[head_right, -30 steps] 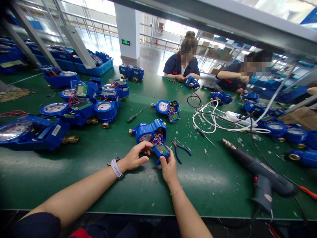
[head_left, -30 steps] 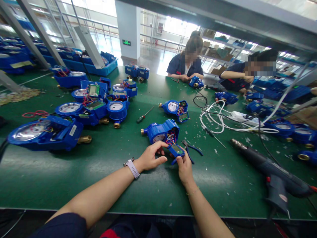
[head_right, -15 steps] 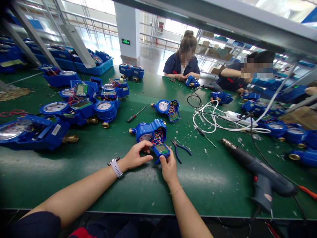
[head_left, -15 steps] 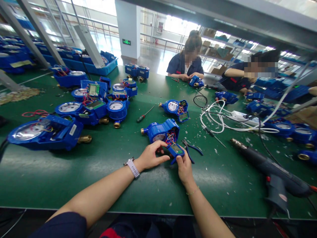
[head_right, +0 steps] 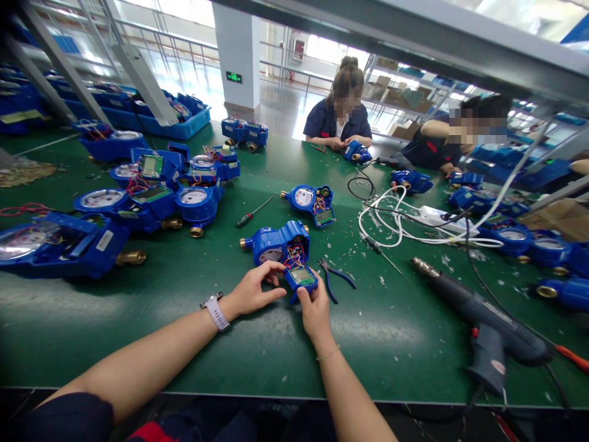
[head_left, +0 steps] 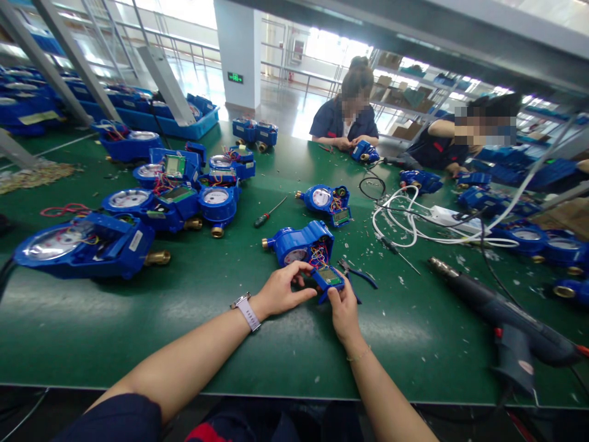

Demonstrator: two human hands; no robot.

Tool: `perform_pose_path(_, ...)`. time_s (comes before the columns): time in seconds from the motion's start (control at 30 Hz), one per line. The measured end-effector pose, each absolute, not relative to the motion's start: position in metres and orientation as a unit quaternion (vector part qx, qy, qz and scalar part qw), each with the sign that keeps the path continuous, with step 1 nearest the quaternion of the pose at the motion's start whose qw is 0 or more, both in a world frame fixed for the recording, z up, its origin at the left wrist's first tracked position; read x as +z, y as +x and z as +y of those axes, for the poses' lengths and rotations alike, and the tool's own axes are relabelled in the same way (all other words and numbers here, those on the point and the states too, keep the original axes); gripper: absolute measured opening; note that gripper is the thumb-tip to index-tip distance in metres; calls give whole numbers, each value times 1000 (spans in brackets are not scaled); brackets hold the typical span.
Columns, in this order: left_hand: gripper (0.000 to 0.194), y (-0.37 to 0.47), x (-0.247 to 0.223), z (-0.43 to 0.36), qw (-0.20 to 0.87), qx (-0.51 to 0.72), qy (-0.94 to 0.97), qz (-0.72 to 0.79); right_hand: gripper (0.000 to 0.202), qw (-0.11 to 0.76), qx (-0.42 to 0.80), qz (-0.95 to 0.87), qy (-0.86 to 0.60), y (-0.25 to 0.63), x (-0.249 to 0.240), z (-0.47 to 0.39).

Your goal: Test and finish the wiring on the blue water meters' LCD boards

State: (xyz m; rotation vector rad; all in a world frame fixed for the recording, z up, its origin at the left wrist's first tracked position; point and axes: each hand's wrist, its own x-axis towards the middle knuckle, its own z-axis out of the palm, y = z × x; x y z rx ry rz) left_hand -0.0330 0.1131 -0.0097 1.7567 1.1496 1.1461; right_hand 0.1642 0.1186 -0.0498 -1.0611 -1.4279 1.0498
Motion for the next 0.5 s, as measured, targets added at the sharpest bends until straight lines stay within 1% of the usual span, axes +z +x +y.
perform_pose_path(0.13,45,-32,-11,114,368,453,675,451,55,519,441,-583,-443,163,-50,118)
perform_pose_path(0.27,37,-32,-10,113,362,447,679,457,55,520,446,-576,-445,160,-49,118)
perform_pose_path(0.4,29,-32,-8,112,342,421,700,463,56,521,448,-574,-446,159,-47,117)
perform_pose_path(0.5,29,-32,-8,112,326,392,728,459,57,521,448,-574,-445,159,-46,117)
